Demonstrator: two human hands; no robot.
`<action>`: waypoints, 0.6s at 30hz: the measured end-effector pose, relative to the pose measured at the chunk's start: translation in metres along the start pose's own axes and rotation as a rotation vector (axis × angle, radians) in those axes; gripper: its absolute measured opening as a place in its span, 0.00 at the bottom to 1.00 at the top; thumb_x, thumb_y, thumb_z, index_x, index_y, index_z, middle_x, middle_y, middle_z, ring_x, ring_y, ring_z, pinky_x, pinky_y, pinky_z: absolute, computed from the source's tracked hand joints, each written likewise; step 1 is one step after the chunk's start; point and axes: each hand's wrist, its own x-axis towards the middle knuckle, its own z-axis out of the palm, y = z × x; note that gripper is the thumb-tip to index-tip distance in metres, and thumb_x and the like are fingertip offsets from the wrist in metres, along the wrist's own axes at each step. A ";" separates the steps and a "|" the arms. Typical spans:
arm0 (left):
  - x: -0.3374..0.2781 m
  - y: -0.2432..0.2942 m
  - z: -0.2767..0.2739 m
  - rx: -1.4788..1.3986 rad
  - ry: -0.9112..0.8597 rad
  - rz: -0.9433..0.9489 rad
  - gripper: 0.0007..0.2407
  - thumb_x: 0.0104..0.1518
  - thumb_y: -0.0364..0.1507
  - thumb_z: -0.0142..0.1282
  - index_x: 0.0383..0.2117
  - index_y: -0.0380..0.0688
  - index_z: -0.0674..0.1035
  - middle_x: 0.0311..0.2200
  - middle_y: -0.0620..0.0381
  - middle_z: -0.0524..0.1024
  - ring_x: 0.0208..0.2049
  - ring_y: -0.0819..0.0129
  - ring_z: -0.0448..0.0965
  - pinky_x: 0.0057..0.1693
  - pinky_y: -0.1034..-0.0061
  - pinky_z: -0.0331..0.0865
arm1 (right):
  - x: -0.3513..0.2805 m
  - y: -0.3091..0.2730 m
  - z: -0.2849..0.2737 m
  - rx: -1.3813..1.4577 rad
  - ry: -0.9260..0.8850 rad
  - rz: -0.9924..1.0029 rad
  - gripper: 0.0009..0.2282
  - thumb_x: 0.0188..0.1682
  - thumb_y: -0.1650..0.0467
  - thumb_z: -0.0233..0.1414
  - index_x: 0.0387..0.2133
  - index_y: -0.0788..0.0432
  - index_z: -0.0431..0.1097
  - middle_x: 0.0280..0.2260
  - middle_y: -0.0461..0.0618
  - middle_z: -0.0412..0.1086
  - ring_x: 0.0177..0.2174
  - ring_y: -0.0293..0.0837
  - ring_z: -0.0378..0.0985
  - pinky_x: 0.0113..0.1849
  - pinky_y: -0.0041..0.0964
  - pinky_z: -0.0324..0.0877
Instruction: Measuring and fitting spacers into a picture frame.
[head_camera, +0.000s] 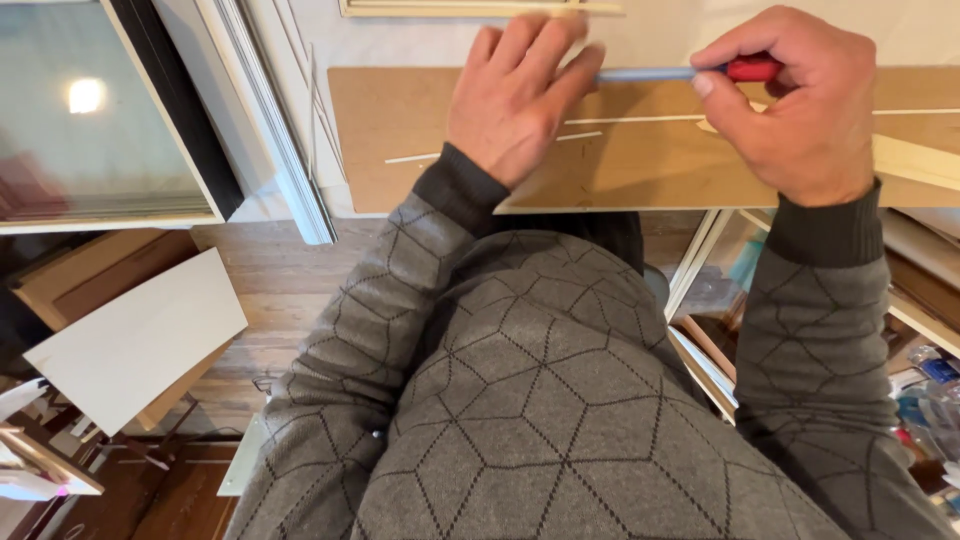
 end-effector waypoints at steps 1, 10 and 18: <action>-0.003 0.000 0.004 -0.001 0.003 0.005 0.13 0.57 0.33 0.64 0.45 0.45 0.79 0.45 0.59 0.72 0.46 0.64 0.72 0.47 0.69 0.67 | 0.003 -0.002 0.003 -0.003 0.004 -0.002 0.02 0.61 0.81 0.54 0.43 0.72 0.71 0.40 0.55 0.73 0.40 0.38 0.77 0.43 0.30 0.75; -0.026 0.000 0.031 -0.281 -0.167 -0.161 0.09 0.57 0.29 0.65 0.40 0.45 0.79 0.41 0.59 0.73 0.42 0.61 0.73 0.49 0.68 0.71 | 0.030 0.025 0.044 0.114 -0.159 0.065 0.08 0.64 0.71 0.55 0.37 0.65 0.70 0.30 0.49 0.76 0.31 0.36 0.79 0.34 0.27 0.72; -0.033 -0.043 0.064 -0.153 -0.024 -0.367 0.08 0.62 0.29 0.61 0.45 0.49 0.80 0.37 0.55 0.77 0.30 0.55 0.80 0.34 0.64 0.73 | 0.047 0.128 0.047 0.191 -0.030 -0.056 0.07 0.63 0.76 0.51 0.35 0.69 0.69 0.34 0.51 0.73 0.33 0.41 0.73 0.37 0.38 0.67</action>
